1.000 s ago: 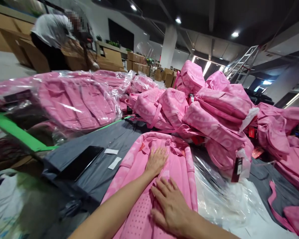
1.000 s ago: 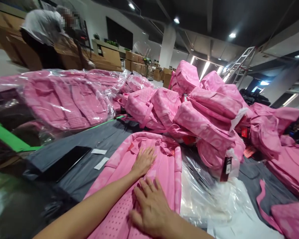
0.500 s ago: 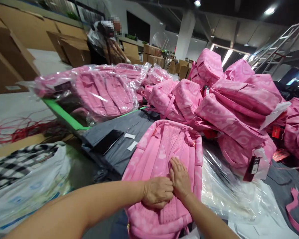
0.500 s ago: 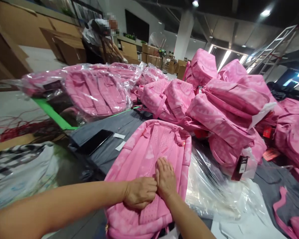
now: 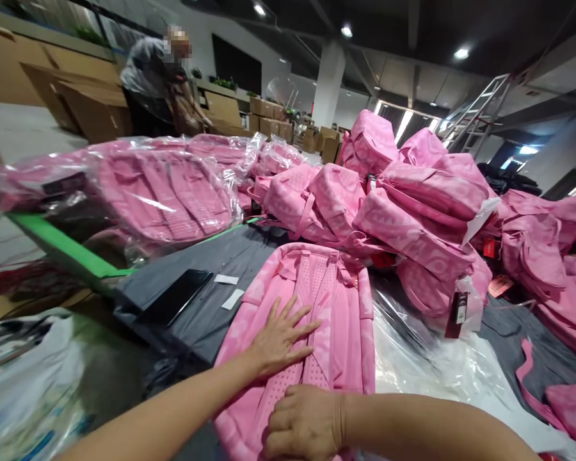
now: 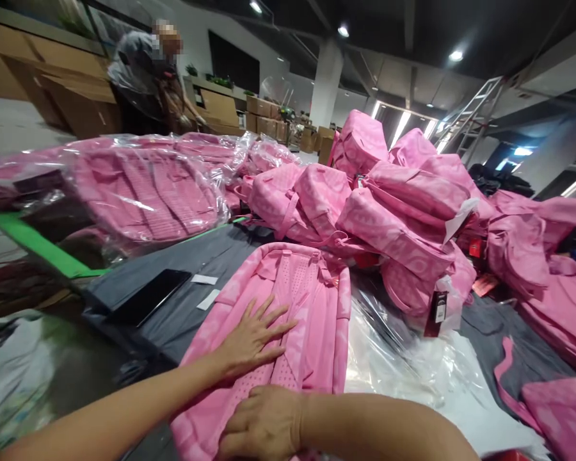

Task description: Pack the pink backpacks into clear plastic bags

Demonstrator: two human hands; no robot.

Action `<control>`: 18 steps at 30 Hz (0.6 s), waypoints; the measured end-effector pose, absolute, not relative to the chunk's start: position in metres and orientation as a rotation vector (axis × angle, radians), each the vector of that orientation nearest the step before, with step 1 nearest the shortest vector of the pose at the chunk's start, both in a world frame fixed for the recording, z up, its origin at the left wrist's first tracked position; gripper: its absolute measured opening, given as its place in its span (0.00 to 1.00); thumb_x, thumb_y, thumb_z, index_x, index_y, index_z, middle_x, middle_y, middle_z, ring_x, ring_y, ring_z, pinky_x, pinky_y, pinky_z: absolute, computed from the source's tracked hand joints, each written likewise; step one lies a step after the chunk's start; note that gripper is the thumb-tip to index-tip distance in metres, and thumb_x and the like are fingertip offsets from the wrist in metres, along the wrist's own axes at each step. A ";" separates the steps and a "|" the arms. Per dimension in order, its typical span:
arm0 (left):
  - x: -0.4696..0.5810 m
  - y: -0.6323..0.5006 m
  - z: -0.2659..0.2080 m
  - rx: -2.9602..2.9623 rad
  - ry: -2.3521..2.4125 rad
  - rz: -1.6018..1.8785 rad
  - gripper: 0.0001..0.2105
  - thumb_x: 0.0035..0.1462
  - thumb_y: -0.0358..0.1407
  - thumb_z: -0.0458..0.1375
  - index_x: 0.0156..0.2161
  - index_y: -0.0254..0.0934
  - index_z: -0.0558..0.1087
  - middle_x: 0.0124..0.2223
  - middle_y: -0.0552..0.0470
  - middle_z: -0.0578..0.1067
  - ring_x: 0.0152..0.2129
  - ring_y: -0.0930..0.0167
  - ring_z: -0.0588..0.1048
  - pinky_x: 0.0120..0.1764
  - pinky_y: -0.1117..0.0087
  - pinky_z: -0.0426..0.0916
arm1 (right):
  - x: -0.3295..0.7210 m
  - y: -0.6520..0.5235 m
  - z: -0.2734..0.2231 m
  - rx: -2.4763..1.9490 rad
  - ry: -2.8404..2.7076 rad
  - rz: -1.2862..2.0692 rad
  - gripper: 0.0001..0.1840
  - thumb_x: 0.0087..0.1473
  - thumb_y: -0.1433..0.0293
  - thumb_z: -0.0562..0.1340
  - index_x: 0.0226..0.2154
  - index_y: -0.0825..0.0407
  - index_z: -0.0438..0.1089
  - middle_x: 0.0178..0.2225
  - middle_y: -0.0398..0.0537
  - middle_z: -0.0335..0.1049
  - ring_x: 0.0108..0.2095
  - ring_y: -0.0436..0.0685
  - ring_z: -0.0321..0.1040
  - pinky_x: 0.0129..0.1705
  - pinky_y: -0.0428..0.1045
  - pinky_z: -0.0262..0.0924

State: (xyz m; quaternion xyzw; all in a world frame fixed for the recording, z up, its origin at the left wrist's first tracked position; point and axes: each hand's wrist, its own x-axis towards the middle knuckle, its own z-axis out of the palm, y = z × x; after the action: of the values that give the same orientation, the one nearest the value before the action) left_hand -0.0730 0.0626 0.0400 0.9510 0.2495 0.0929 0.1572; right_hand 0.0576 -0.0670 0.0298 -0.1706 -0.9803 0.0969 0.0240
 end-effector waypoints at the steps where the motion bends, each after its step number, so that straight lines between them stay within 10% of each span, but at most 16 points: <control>1: -0.073 0.062 0.037 2.700 0.723 0.294 0.30 0.63 0.64 0.49 0.68 0.64 0.57 0.73 0.51 0.55 0.70 0.41 0.44 0.62 0.24 0.36 | 0.060 -0.067 0.018 -0.534 -3.007 0.274 0.13 0.60 0.61 0.64 0.45 0.47 0.70 0.39 0.39 0.77 0.40 0.54 0.70 0.43 0.53 0.59; 11: -0.083 0.015 0.023 2.635 0.670 0.371 0.37 0.58 0.65 0.54 0.69 0.63 0.52 0.74 0.51 0.54 0.70 0.39 0.46 0.62 0.23 0.41 | 0.048 -0.082 0.001 -1.229 -2.791 -0.025 0.09 0.60 0.63 0.60 0.29 0.40 0.72 0.29 0.39 0.75 0.32 0.56 0.70 0.31 0.51 0.63; 18: -0.104 -0.025 -0.005 2.663 0.700 0.159 0.35 0.58 0.63 0.56 0.68 0.66 0.54 0.72 0.51 0.57 0.67 0.34 0.52 0.60 0.22 0.48 | 0.113 -0.052 0.068 -1.893 -2.070 -0.276 0.24 0.63 0.77 0.53 0.58 0.50 0.70 0.55 0.57 0.72 0.55 0.60 0.68 0.56 0.58 0.64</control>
State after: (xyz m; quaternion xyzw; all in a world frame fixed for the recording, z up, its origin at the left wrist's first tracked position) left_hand -0.1036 -0.0254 -0.0052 0.9479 0.2491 0.0568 0.1906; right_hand 0.1131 -0.0518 0.0685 -0.6628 -0.7249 -0.0966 0.1607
